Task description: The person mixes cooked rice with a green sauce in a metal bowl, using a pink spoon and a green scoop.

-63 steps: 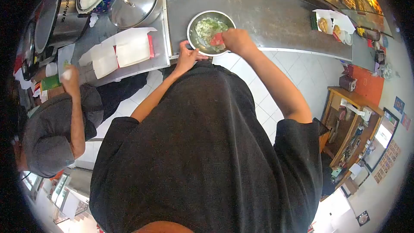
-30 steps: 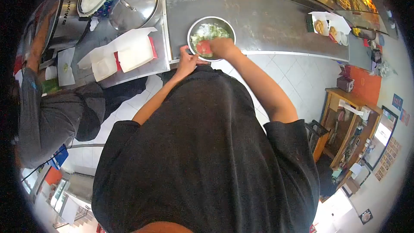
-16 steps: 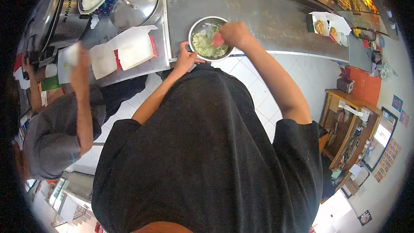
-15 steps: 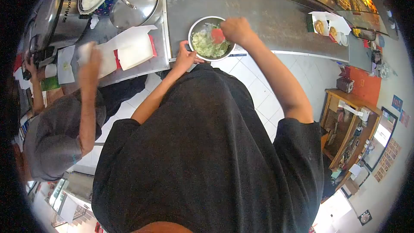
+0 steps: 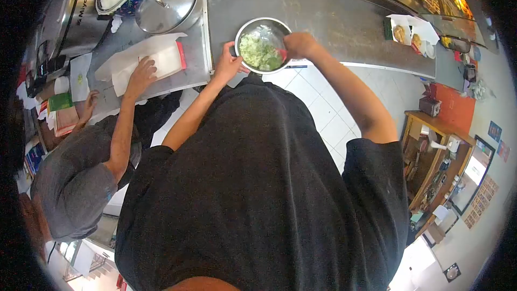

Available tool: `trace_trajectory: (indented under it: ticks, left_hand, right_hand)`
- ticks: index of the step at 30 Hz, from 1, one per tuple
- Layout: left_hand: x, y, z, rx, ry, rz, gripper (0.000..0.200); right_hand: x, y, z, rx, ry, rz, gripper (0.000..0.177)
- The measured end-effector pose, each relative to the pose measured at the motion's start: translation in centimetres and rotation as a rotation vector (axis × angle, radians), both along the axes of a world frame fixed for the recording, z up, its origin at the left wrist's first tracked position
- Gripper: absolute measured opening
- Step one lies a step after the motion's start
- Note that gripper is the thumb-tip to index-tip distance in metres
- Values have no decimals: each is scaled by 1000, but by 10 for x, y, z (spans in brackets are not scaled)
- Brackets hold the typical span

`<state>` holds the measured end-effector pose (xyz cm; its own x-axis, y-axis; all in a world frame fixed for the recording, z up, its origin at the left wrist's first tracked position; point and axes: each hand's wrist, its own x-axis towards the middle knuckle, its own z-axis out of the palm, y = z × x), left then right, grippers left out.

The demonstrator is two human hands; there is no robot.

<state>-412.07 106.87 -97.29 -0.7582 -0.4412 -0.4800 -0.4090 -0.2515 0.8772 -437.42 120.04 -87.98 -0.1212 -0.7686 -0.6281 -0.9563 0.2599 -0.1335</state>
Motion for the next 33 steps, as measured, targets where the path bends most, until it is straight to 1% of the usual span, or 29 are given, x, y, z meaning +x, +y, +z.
trace_trajectory:
  ticks: [2,3,6,9,11,12,15,18,19,22,23,26,27,30,31,33]
  left_hand:
    - [4,-1,-6,37,53,-38,58]
    - [6,-1,-8,56,79,-63,58]
    - [12,0,-16,83,143,-138,57]
    - [17,2,-14,88,183,-156,57]
    - [19,3,-8,90,209,-166,59]
    - [18,4,-8,87,201,-155,57]
    - [18,7,-16,86,172,-116,53]
    - [16,15,-11,112,198,-71,52]
    - [14,16,-7,118,168,-76,52]
    - [12,22,-16,164,213,-52,52]
    - [12,24,-20,162,225,-41,49]
    - [11,29,-23,149,187,-20,45]
    - [9,31,-22,165,192,-5,44]
    - [9,33,-19,178,192,9,41]
    - [8,32,-22,162,188,-4,41]
    - [10,33,-25,150,190,-6,41]
  right_hand:
    - [13,14,-11,-108,-231,-111,33]
    - [17,16,-19,-39,-216,-194,35]
    - [19,31,-65,-203,-490,-446,39]
    - [36,36,-88,-242,-687,-850,44]
    - [39,32,-66,-51,-915,-1106,43]
    - [39,31,-56,50,-1027,-1229,42]
    - [42,49,-72,110,-1523,-1616,38]
    - [48,66,-59,99,-1802,-1755,35]
    - [49,72,-52,69,-1825,-1786,39]
    - [60,65,11,-150,-1380,-1529,40]
    - [54,64,12,-218,-1101,-1384,40]
    - [53,48,-7,-633,-88,-731,33]
    - [55,41,-19,-496,131,-613,23]
    - [75,37,-39,-191,90,-396,22]
    - [84,36,-29,-152,132,-299,23]
    - [73,29,-6,-109,126,-238,23]
